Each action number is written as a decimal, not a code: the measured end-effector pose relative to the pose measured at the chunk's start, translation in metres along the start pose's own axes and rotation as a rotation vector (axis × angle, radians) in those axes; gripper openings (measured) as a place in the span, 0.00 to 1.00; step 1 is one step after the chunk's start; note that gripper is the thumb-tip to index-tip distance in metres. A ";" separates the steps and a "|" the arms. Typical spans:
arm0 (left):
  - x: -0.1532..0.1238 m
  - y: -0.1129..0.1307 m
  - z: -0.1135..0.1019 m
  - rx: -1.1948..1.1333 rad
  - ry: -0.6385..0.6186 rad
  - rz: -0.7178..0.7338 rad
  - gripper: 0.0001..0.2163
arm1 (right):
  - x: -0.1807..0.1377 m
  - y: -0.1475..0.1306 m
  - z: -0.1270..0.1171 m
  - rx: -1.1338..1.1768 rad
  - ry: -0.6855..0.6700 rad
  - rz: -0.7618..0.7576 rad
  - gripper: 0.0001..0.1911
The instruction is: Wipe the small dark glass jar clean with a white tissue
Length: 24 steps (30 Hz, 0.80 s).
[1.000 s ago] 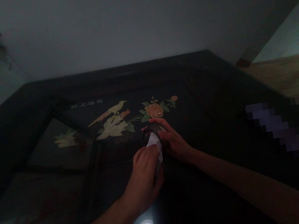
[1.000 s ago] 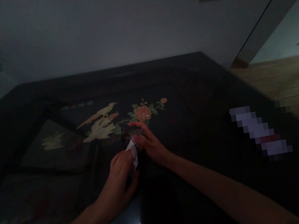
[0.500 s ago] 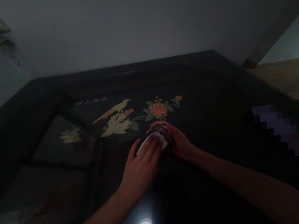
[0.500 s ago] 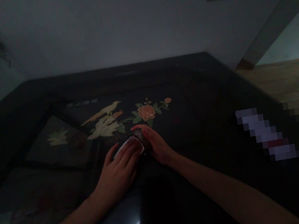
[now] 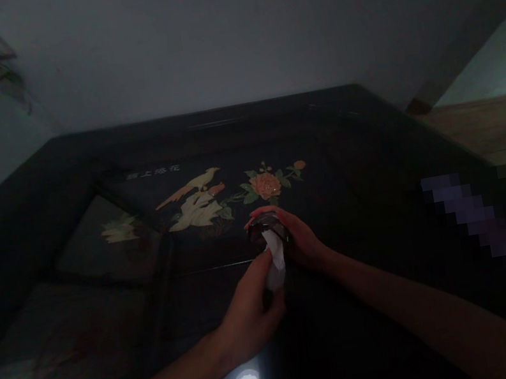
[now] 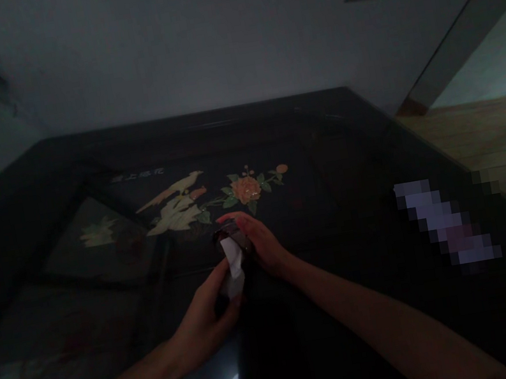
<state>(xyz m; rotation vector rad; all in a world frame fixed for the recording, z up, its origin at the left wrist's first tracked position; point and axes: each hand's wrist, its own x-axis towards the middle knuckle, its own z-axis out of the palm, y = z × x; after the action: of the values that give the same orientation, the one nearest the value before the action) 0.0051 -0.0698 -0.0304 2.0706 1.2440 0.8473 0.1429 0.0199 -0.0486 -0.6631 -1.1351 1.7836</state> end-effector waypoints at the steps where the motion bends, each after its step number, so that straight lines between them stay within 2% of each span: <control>1: 0.001 0.001 0.000 -0.007 -0.001 -0.006 0.23 | 0.000 0.000 0.000 -0.014 0.002 -0.002 0.23; 3: 0.003 0.001 -0.001 0.045 -0.023 0.005 0.20 | 0.000 -0.001 0.001 -0.017 -0.003 -0.002 0.24; 6: 0.006 -0.001 -0.003 0.250 -0.056 0.073 0.17 | 0.000 -0.003 0.002 0.020 -0.018 -0.006 0.23; 14: 0.007 -0.010 -0.009 0.612 -0.035 0.244 0.23 | 0.001 -0.001 -0.001 0.031 -0.006 -0.015 0.23; 18: 0.006 -0.010 -0.010 0.651 -0.086 0.244 0.24 | 0.000 0.000 -0.001 0.004 -0.001 -0.023 0.22; 24: 0.002 -0.002 -0.009 0.524 -0.087 0.190 0.20 | -0.001 -0.003 0.001 -0.009 -0.020 -0.012 0.23</control>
<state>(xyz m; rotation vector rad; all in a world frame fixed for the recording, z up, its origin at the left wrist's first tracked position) -0.0017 -0.0658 -0.0258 2.6419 1.3408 0.5361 0.1433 0.0191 -0.0453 -0.6434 -1.1586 1.7798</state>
